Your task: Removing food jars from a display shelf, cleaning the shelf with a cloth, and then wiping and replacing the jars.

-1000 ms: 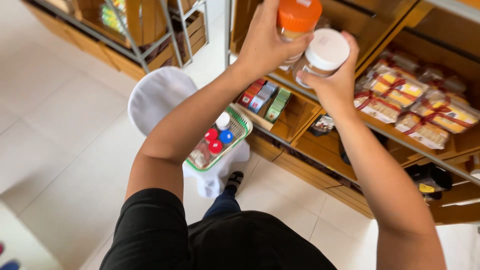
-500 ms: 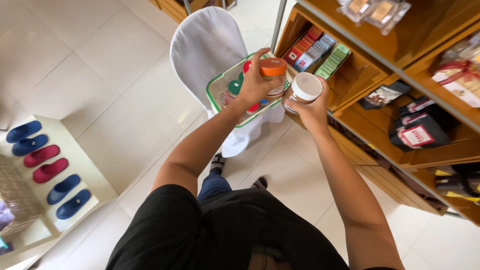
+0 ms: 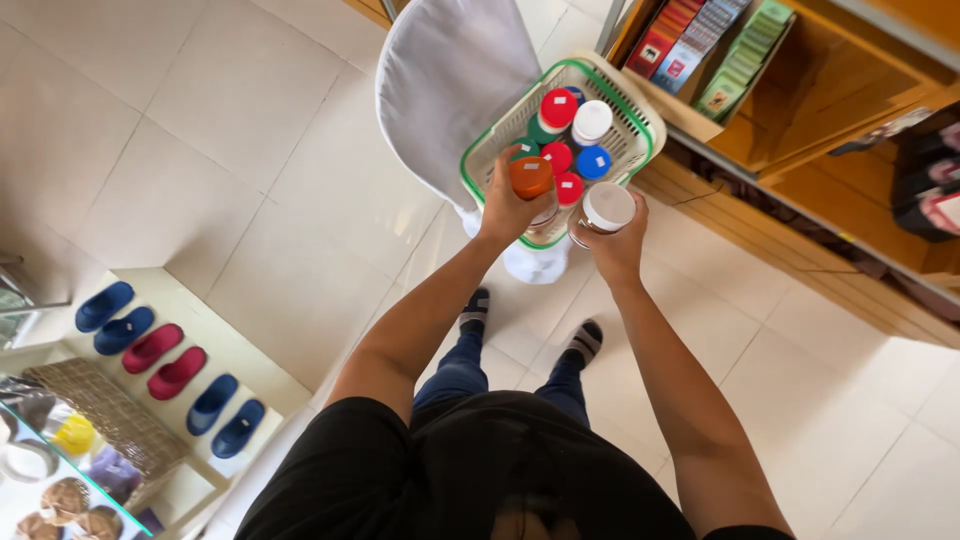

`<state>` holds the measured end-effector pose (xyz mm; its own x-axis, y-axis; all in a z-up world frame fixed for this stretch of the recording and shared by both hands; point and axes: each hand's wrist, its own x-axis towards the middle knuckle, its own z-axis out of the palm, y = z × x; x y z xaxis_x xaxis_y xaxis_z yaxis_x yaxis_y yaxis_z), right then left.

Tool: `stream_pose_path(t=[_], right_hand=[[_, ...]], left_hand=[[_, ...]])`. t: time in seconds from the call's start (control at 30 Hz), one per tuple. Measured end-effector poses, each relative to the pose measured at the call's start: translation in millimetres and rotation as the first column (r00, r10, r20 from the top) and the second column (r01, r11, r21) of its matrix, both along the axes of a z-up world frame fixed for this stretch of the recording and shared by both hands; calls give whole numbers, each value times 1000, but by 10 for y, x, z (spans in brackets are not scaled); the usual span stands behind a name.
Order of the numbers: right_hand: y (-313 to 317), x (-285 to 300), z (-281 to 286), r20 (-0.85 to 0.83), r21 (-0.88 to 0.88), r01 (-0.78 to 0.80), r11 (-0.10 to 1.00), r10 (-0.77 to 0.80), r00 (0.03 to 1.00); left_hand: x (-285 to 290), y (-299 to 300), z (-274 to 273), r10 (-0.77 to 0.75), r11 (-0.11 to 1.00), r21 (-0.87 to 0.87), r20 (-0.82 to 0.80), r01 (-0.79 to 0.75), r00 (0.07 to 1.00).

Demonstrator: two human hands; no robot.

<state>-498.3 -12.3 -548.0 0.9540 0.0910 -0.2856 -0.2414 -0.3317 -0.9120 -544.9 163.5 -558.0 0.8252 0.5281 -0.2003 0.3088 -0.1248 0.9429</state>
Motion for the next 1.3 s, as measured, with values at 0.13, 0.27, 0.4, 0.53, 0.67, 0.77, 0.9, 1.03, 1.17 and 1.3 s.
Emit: stream_pose_path(t=[0.13, 0.27, 0.4, 0.53, 0.67, 0.77, 0.9, 1.03, 1.17, 1.3], right_hand=[[160, -37, -454, -7, -59, 52, 997, -53, 999], [305, 60, -739, -18, -82, 118, 990, -120, 993], [331, 290, -1190, -11, -181, 124, 976, -128, 992], [400, 506, -1440, 87, -248, 131, 960, -112, 990], [477, 827, -1792, 197, -264, 121, 957, -69, 978], [480, 1034, -2156, 125, -313, 71, 947, -33, 992], [496, 1130, -2481, 186, -302, -13, 953, 73, 980], [523, 1183, -2682, 192, -286, -42, 957, 101, 976], [526, 1191, -2869, 192, -275, -50, 960, 105, 976], [515, 1173, -2820, 308, -244, -77, 967, 153, 939]], left_hand=[[90, 305, -326, -77, 997, 15, -50, 78, 996], [350, 439, -851, -158, 985, 62, -86, 164, 984], [675, 429, -1348, -193, 976, 76, -148, 206, 970], [984, 372, -1907, -189, 976, 78, -172, 204, 967], [1244, 300, -2256, -164, 954, 221, -190, 205, 968], [1362, 284, -2428, -147, 949, 264, -120, 174, 982], [1376, 288, -2594, -138, 959, 229, -133, 166, 981], [1309, 270, -2465, -144, 972, 171, -111, 161, 983], [1251, 213, -2648, -154, 969, 189, -38, 158, 987], [1168, 203, -2567, -96, 976, 189, -72, 108, 993]])
